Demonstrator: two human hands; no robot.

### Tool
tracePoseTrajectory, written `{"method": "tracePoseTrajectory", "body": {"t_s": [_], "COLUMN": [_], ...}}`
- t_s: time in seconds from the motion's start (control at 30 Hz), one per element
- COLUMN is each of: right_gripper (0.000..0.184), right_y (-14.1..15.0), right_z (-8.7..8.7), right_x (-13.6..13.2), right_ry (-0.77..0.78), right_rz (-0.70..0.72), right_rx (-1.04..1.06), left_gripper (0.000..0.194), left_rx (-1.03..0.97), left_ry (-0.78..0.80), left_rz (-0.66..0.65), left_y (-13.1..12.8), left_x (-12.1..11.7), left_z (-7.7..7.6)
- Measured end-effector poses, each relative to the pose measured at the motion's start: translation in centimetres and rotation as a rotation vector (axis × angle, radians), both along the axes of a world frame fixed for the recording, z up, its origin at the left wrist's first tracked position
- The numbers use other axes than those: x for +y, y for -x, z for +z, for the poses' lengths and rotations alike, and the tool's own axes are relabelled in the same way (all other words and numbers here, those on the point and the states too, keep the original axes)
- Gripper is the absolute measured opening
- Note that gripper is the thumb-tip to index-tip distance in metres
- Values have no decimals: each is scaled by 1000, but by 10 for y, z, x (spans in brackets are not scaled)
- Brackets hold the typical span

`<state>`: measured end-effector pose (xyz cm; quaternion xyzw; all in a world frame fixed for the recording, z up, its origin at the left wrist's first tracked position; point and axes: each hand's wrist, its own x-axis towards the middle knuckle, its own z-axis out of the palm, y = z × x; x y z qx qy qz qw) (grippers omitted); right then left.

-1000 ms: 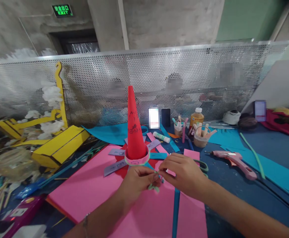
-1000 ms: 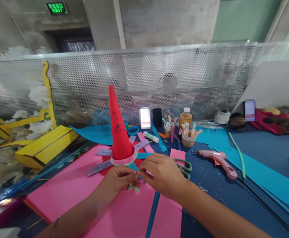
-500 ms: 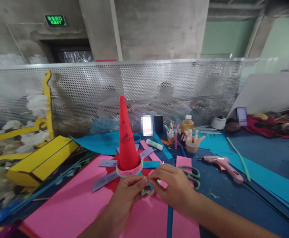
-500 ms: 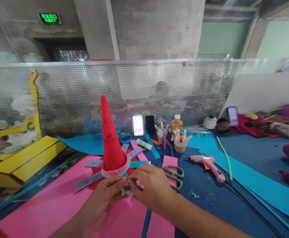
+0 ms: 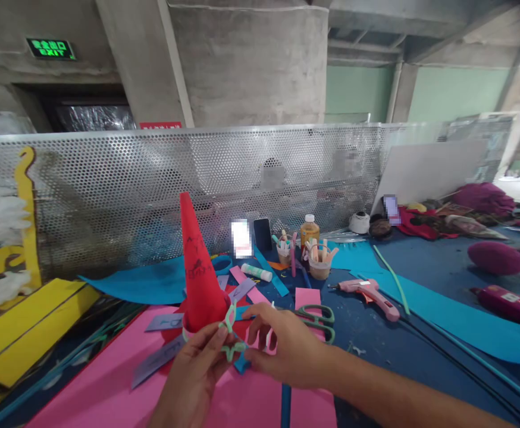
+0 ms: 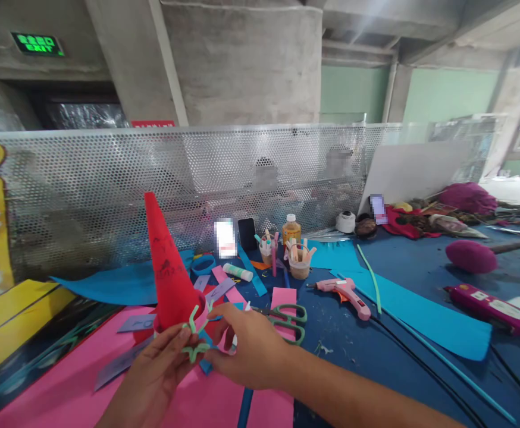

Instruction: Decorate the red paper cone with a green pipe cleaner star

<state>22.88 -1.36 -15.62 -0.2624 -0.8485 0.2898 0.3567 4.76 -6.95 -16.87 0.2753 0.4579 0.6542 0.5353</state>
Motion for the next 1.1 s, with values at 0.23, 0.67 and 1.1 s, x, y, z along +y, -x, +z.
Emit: {"method": "tracePoseTrajectory", "body": {"t_s": [0.23,0.67,1.1], "right_gripper": [25,29,9], "right_y": [4,7,9], "right_z": [-5,-7,9], "right_x": [1,3,4], "right_ry": [-14,156,523], "right_rz": [16,-46,-46], "right_rx": [-2,161,378], "left_gripper": [49,46,44], "left_rx": [-66,52,103], "left_ry": [18,2,-29], "left_rz": [-24,-97,-155], "left_y": [-1,8,-5], "left_x": [1,9,0], "left_z": [-6,-22,-4]}}
